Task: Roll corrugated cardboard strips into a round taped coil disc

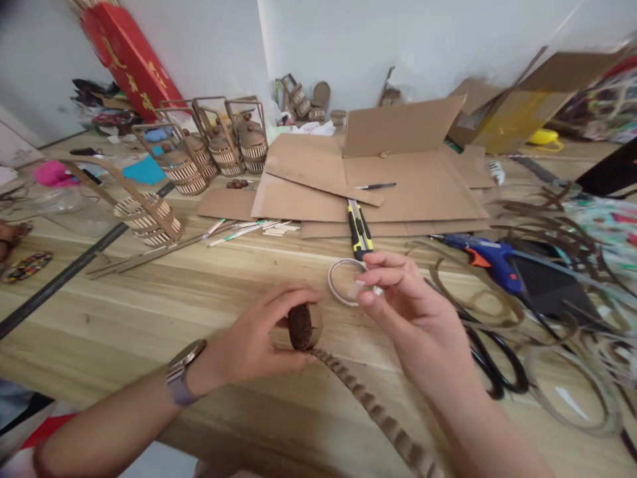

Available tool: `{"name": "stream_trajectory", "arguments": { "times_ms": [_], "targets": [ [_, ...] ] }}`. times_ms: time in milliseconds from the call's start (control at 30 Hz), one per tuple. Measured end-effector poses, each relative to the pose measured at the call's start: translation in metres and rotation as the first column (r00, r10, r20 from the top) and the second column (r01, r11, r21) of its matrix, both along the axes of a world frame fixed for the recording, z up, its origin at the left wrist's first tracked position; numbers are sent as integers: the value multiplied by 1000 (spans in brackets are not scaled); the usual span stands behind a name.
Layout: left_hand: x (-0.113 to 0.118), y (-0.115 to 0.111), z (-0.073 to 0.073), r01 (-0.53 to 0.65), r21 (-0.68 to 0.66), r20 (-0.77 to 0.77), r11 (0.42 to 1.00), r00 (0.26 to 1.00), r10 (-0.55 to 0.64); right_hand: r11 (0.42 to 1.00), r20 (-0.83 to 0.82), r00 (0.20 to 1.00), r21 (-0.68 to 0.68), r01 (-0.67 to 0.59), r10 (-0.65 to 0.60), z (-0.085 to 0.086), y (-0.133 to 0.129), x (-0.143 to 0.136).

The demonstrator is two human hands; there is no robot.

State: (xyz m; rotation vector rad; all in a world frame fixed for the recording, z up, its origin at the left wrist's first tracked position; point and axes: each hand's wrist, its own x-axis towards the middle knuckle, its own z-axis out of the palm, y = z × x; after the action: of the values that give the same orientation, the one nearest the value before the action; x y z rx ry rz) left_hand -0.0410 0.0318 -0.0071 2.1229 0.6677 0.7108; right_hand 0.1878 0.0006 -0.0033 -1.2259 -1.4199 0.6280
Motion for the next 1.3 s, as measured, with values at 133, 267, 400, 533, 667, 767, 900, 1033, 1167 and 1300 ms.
{"name": "stream_trajectory", "arguments": {
  "times_ms": [133,267,400,533,667,767,900,1033,1167,1300],
  "targets": [
    [2,3,-3,3,-3,47,1000,999,-3,912,-493,859,-276,-302,136,8,-11,-20],
    [3,3,-3,14,-21,77,1000,997,-13,826,-612,784,-385,-412,106,2,-13,-29],
    [3,1,-2,-2,-72,101,997,995,9,808,-633,770,-413,-420,76,2,-13,-30],
    [4,0,-2,-4,-77,121,997,993,14,789,-634,763,-401,-465,128,1,-13,-32],
    [4,0,-2,-4,-75,120,997,993,13,815,-576,799,-371,-444,173,-5,-11,-33],
    [5,-1,-1,7,-50,134,999,991,0,826,-525,829,-370,-426,193,-7,-11,-33],
    [5,-2,-2,1,-79,135,997,991,10,813,-550,809,-364,-455,207,-9,-9,-32],
    [6,-5,-2,-10,-122,137,992,990,26,817,-567,797,-346,-461,209,-12,-9,-34],
    [8,-8,0,-20,-157,149,987,988,44,834,-588,778,-300,-463,220,-16,-11,-36],
    [9,-11,1,-31,-167,141,985,988,55,859,-541,804,-263,-439,245,-17,-10,-33]
  ]
}}
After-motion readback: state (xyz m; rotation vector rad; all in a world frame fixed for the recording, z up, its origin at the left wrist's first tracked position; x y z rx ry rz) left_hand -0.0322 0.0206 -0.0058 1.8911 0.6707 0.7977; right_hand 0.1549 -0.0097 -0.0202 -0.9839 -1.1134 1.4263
